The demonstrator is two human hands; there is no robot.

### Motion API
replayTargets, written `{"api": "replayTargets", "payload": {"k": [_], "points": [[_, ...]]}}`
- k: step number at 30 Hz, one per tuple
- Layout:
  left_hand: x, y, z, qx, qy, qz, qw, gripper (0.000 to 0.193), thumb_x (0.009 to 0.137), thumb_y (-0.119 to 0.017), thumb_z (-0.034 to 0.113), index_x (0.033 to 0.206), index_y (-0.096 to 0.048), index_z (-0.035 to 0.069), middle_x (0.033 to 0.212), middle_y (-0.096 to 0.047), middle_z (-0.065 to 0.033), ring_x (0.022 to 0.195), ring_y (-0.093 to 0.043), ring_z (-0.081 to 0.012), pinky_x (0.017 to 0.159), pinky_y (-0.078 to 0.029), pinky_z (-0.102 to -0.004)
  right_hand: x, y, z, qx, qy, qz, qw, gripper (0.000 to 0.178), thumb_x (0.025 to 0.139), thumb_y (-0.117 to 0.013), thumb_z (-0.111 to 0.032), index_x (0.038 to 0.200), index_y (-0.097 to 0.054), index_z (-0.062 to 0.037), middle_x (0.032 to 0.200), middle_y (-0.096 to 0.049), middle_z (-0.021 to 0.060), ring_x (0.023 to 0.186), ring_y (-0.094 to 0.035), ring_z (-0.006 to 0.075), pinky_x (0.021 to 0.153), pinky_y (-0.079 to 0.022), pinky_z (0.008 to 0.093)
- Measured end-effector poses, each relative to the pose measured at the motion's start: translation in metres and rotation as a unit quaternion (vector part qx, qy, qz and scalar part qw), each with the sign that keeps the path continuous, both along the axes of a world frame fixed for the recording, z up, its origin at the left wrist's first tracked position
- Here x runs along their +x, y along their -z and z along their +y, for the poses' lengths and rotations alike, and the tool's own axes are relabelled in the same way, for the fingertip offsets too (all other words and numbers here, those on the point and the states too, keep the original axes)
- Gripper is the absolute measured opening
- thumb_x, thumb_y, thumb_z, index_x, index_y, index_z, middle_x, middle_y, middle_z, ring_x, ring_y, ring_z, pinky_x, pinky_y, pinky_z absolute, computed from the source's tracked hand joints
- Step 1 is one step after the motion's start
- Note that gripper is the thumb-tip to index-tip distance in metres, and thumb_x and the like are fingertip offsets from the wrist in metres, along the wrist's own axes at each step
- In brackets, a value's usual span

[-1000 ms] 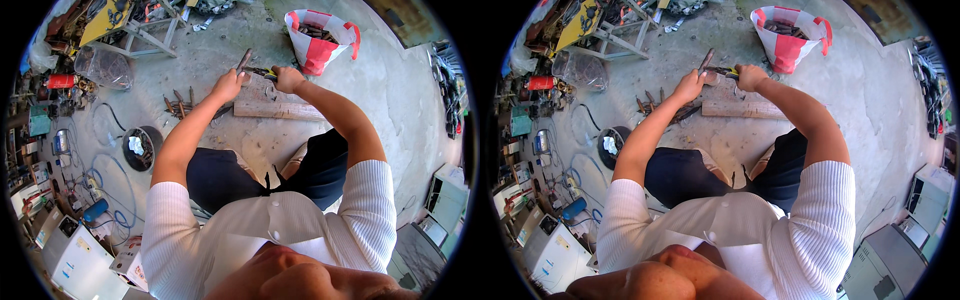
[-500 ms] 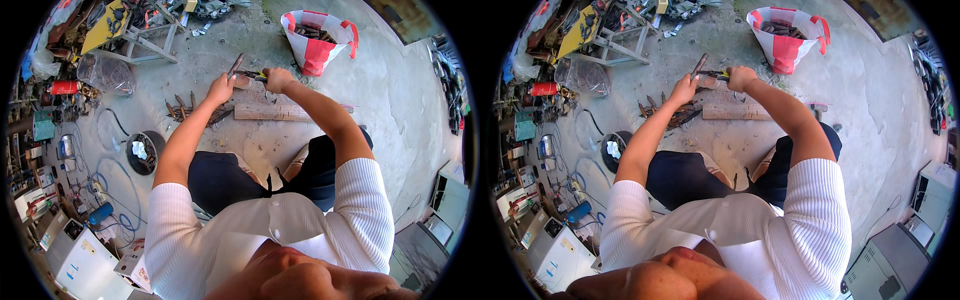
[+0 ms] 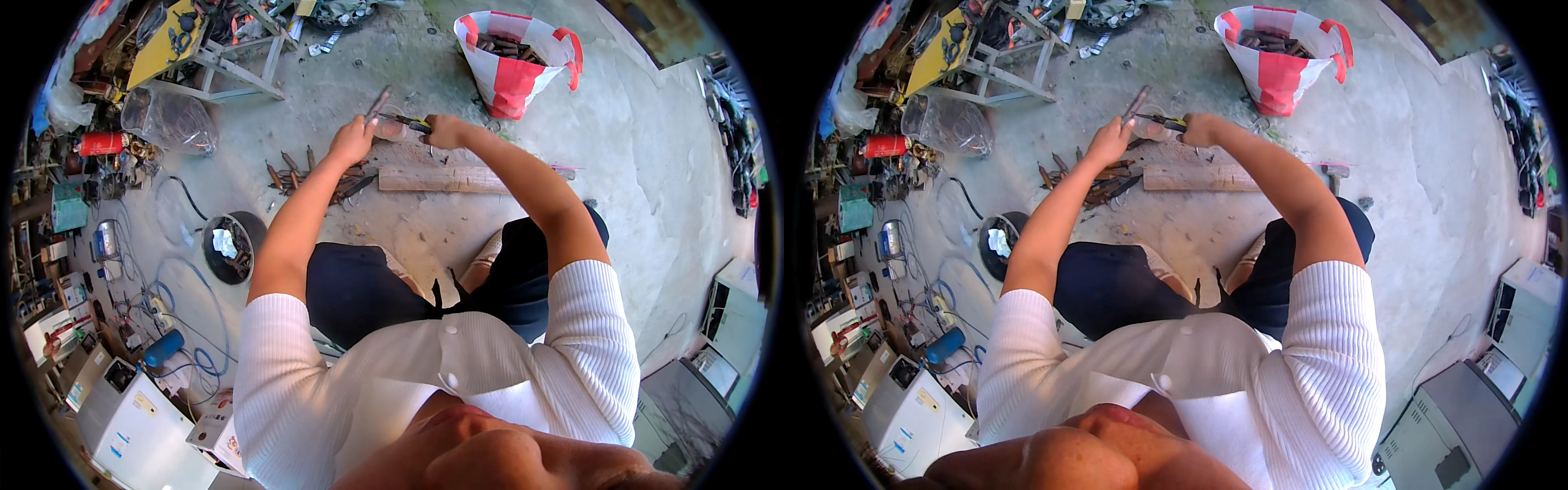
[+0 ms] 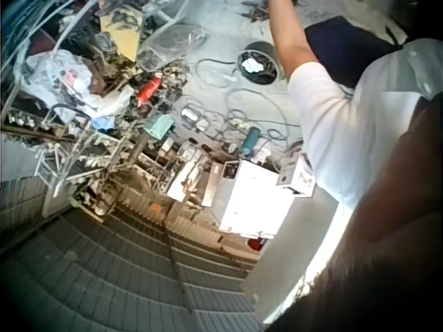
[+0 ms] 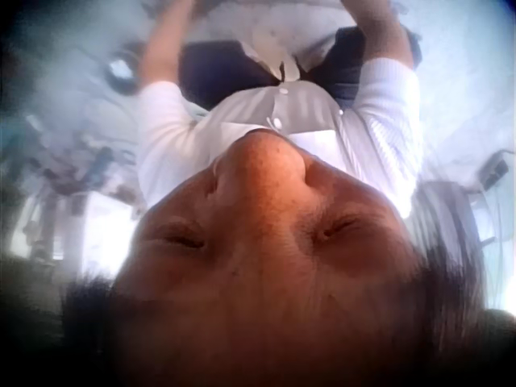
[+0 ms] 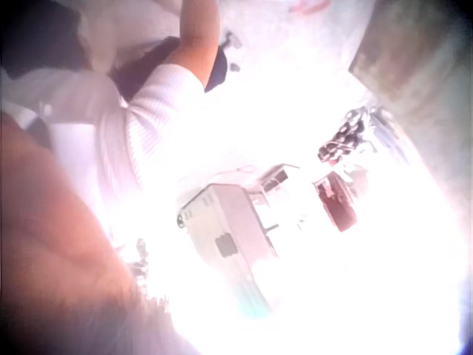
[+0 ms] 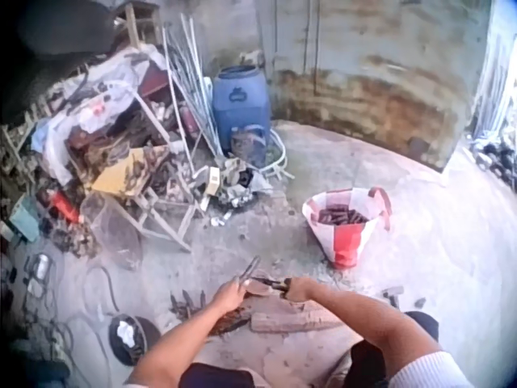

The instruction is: The person holds a metal rod with pliers and strikes it with a hammer against a wooden block. They pick up and handle various metal pieces, including a flat metal plate, while working on the concrete floor.

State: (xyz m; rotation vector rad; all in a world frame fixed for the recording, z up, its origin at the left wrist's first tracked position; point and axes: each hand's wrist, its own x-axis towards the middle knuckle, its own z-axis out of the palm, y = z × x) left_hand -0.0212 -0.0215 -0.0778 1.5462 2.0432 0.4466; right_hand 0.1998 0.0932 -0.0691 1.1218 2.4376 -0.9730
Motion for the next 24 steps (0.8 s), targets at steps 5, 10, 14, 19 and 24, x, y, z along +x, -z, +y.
{"api": "replayTargets", "payload": {"k": [5,10,14,19,24], "points": [[-0.011,0.005,0.006,-0.013,-0.052,-0.064,0.996,0.051,0.096,-0.042,0.048,0.09,-0.051,-0.001,0.081,-0.06,-0.0221,0.08,-0.059,-0.0397,0.073,-0.044,-0.0446,0.01,-0.006,0.013,-0.054,0.005,0.018,0.998,0.041,0.08,-0.063,-0.036,0.095,-0.063,0.0018,0.082,-0.066,0.0142,0.078,-0.062,0.0295,0.073,-0.048,0.0383],[-0.008,-0.002,0.008,-0.034,-0.057,-0.102,0.993,0.05,0.095,-0.043,0.048,0.091,-0.052,-0.001,0.077,-0.058,-0.0179,0.075,-0.058,-0.0348,0.072,-0.045,-0.0411,0.009,-0.016,0.007,-0.281,0.117,0.019,0.952,0.034,0.078,-0.067,-0.035,0.084,-0.066,-0.0011,0.08,-0.062,0.0066,0.067,-0.057,0.017,0.06,-0.046,0.0316],[0.0,-0.013,0.01,-0.016,-0.012,-0.052,0.998,0.05,0.095,-0.044,0.047,0.095,-0.053,-0.002,0.083,-0.061,-0.0229,0.081,-0.059,-0.0411,0.072,-0.045,-0.045,0.006,-0.013,-0.001,-0.282,0.133,0.053,0.949,0.031,0.077,-0.067,-0.033,0.081,-0.066,-0.0018,0.077,-0.061,0.0056,0.065,-0.056,0.0164,0.057,-0.044,0.0311],[0.005,-0.02,0.01,-0.052,-0.015,-0.052,0.997,0.05,0.095,-0.044,0.046,0.097,-0.052,-0.003,0.088,-0.062,-0.0262,0.086,-0.06,-0.0443,0.074,-0.046,-0.0472,0.001,-0.01,-0.004,-0.287,0.139,0.062,0.946,0.031,0.076,-0.068,-0.032,0.082,-0.066,-0.001,0.078,-0.061,0.0063,0.067,-0.056,0.0171,0.058,-0.044,0.0308],[0.004,-0.017,0.011,-0.065,-0.012,-0.059,0.996,0.051,0.095,-0.044,0.046,0.098,-0.052,-0.003,0.091,-0.062,-0.027,0.089,-0.06,-0.0446,0.075,-0.046,-0.0475,0.0,-0.012,-0.007,-0.278,0.143,0.07,0.947,0.032,0.077,-0.068,-0.032,0.082,-0.065,-0.0003,0.078,-0.061,0.0062,0.068,-0.056,0.0176,0.059,-0.044,0.0313]]}}
